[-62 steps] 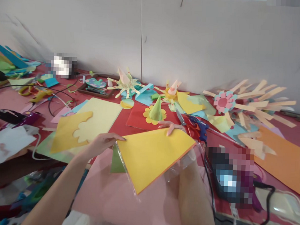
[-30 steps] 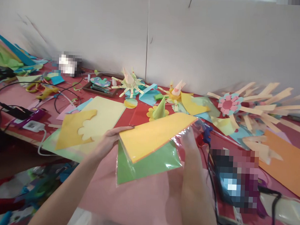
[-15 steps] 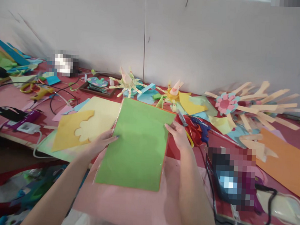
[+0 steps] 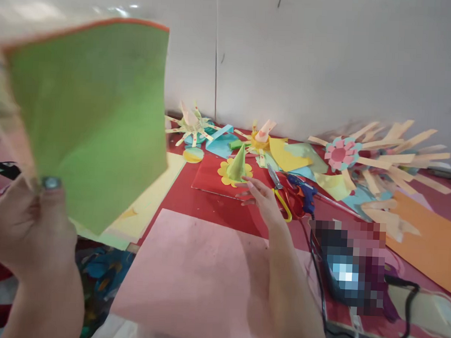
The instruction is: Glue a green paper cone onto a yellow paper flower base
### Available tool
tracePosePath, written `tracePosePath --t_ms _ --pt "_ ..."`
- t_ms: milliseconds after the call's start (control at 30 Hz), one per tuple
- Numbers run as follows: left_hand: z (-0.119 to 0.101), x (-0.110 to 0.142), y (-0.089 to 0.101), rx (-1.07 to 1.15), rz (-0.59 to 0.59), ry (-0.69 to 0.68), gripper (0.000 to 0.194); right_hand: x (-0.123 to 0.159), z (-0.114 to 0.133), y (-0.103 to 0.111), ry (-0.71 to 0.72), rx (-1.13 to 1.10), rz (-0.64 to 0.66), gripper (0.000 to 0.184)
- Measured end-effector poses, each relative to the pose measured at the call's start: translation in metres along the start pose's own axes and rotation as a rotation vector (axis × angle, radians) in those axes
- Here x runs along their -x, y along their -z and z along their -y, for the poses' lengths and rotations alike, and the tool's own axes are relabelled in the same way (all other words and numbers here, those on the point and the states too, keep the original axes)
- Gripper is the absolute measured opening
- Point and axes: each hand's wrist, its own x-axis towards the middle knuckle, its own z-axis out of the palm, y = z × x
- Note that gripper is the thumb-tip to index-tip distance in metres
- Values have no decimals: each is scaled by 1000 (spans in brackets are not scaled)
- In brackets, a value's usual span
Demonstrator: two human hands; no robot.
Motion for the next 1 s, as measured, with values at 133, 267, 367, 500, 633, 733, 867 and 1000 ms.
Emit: tracePosePath --t_ms 133,267,367,500,633,733,867,1000 --pt "-8 -9 -23 -125 -13 -102 38 -1 -6 -5 -25 -78 83 38" --pt "6 -18 -37 -337 6 -241 31 0 -12 -21 -115 -120 148 46" --pt "30 -12 -34 -469 198 -243 36 3 -17 -34 -160 -91 234 47" --pt "57 0 -29 -622 377 -135 43 3 -24 -48 -210 -29 241 49" --pt "55 4 -41 -721 407 -106 46 3 -34 -58 -218 -3 214 34" --pt "34 4 -66 -752 331 -55 38 2 -39 -62 -224 16 168 27" --pt "4 5 -111 -776 365 17 33 4 -38 -63 -196 84 149 27" --pt "-4 6 -146 -823 316 37 40 7 -32 -63 -149 144 149 26"
